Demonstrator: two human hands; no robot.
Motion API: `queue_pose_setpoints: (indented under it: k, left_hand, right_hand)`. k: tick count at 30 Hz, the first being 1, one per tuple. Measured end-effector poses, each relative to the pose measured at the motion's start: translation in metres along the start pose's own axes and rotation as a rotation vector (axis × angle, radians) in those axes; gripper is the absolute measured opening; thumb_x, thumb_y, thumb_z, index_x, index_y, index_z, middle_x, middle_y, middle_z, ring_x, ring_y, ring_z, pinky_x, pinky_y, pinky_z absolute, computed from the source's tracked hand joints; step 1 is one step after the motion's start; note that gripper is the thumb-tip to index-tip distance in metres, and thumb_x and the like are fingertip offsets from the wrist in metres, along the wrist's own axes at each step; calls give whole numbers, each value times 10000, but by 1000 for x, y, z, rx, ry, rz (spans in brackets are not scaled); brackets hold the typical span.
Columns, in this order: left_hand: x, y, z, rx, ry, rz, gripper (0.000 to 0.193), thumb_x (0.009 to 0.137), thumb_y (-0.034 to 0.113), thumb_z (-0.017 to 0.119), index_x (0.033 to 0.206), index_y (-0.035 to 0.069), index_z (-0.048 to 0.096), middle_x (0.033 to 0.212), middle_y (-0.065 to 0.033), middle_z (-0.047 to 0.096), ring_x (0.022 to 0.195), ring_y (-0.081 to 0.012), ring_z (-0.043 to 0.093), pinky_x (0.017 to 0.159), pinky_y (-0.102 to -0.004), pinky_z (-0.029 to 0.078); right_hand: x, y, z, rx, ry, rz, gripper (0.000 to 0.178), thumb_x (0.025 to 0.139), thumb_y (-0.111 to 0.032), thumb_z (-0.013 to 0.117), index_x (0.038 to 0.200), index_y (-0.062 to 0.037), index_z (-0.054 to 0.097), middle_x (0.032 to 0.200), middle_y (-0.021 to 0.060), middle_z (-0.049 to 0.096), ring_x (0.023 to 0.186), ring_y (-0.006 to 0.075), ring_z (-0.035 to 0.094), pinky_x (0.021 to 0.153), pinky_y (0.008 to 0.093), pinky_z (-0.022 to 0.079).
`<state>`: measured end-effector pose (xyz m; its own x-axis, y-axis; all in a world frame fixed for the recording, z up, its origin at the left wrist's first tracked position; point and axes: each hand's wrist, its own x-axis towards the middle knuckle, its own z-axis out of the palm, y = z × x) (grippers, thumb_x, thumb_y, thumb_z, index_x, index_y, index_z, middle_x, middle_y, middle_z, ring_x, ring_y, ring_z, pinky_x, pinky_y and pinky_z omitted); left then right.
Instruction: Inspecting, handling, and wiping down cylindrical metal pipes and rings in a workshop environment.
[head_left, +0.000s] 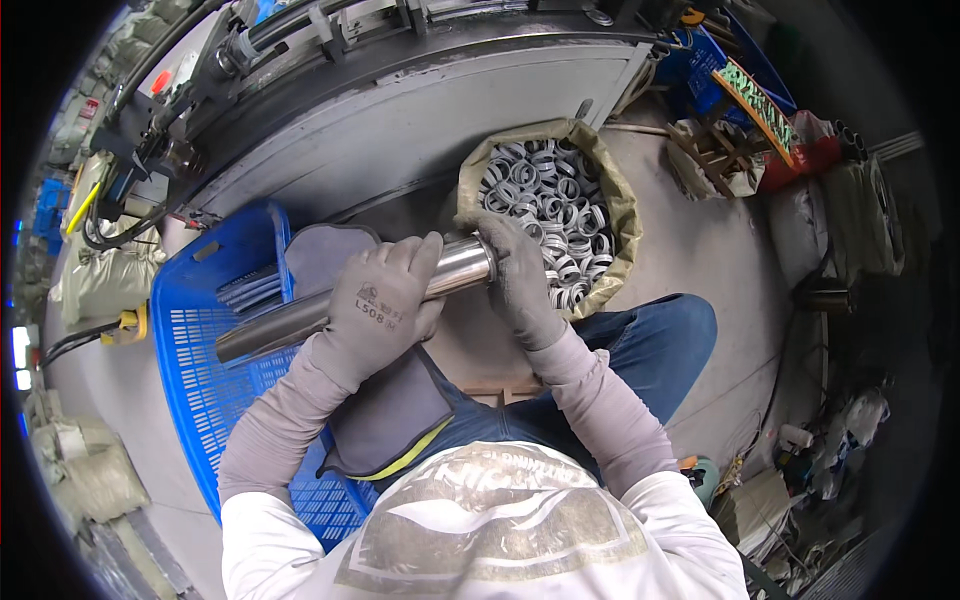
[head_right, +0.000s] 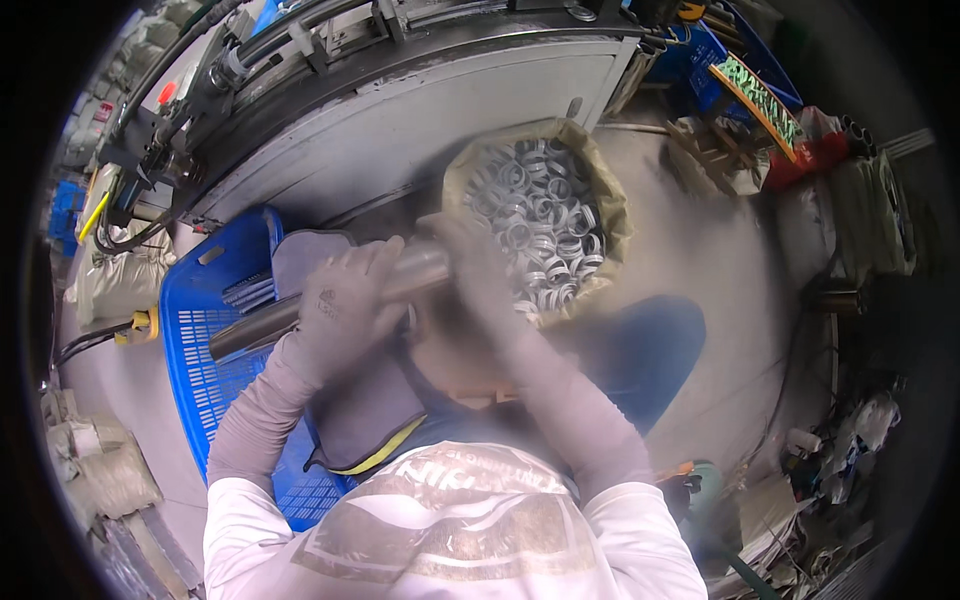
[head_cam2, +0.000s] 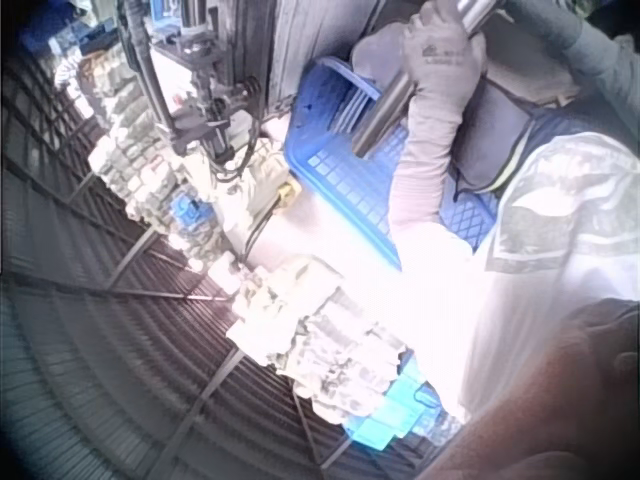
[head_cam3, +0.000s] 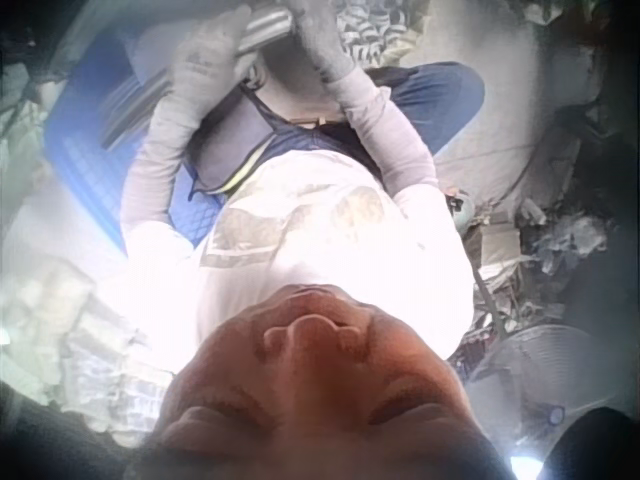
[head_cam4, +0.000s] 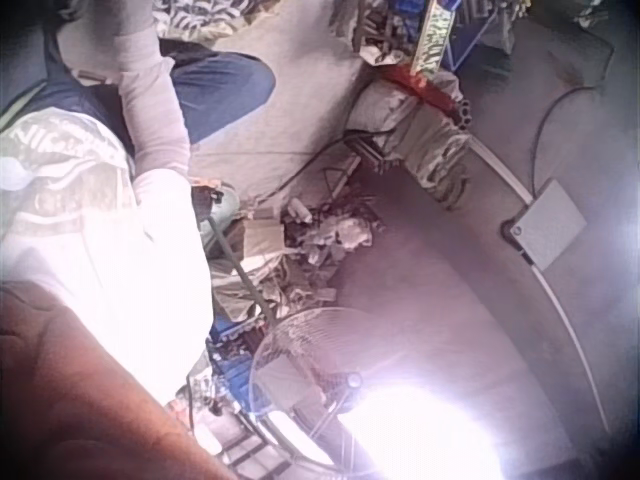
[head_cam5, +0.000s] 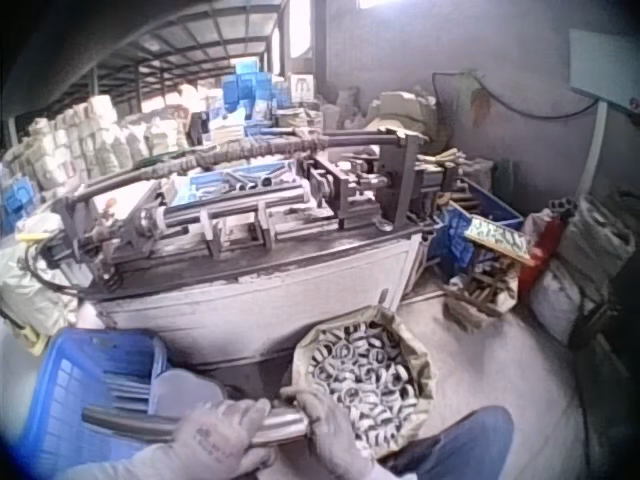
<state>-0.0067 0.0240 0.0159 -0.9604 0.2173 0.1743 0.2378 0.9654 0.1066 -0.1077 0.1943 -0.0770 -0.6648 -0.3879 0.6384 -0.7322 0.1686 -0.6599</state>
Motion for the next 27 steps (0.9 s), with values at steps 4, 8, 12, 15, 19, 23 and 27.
queue_pose_setpoints:
  k: [4,8,12,15,19,23,27]
  left_hand:
    - [7,3,2,28,-57,19,724,769,290,813,1369,-15,547,1111,-145,663,978,-294,686,851,-407,546]
    - [7,5,3,45,-92,4,752,773,309,821,1385,-14,528,1106,-143,665,976,-288,687,852,-412,546]
    - [6,3,4,53,-70,25,753,777,317,827,1383,-9,522,1097,-131,664,972,-279,688,841,-404,547]
    - [7,1,4,45,-88,26,756,776,319,830,1383,-12,523,1095,-129,664,972,-276,687,838,-396,547]
    - [10,6,3,86,-101,21,767,764,306,831,1388,-19,525,1094,-127,665,974,-277,686,844,-393,549]
    - [3,-3,13,51,-41,74,769,750,301,828,1383,-23,534,1092,-125,663,970,-274,683,846,-398,548]
    - [15,5,14,123,7,151,726,734,243,835,1361,-3,565,1166,-146,676,1031,-305,684,927,-405,547]
  right_hand:
    - [0,-1,-7,80,-64,170,307,857,-43,620,1150,-5,704,1094,168,734,1035,351,707,918,400,550]
    - [2,-12,-5,31,-12,181,287,954,-168,537,1114,-10,716,1069,157,736,1043,343,698,937,392,537]
    - [3,-13,-5,91,-63,293,355,1038,-217,436,1102,0,710,1073,161,723,1022,320,691,948,374,525]
    - [-2,-19,3,214,25,316,359,1052,-203,414,1086,6,703,1089,172,705,990,312,683,935,378,527]
    - [-6,-11,14,181,32,340,351,1059,-191,408,1085,9,696,1087,165,689,954,305,677,911,374,528]
    - [-11,-5,30,-13,27,147,264,1021,-125,464,1101,-6,685,1051,156,673,966,306,664,881,373,525]
    - [-16,19,26,-102,-139,117,207,951,-102,539,1066,-16,687,1033,135,689,986,287,677,897,369,532]
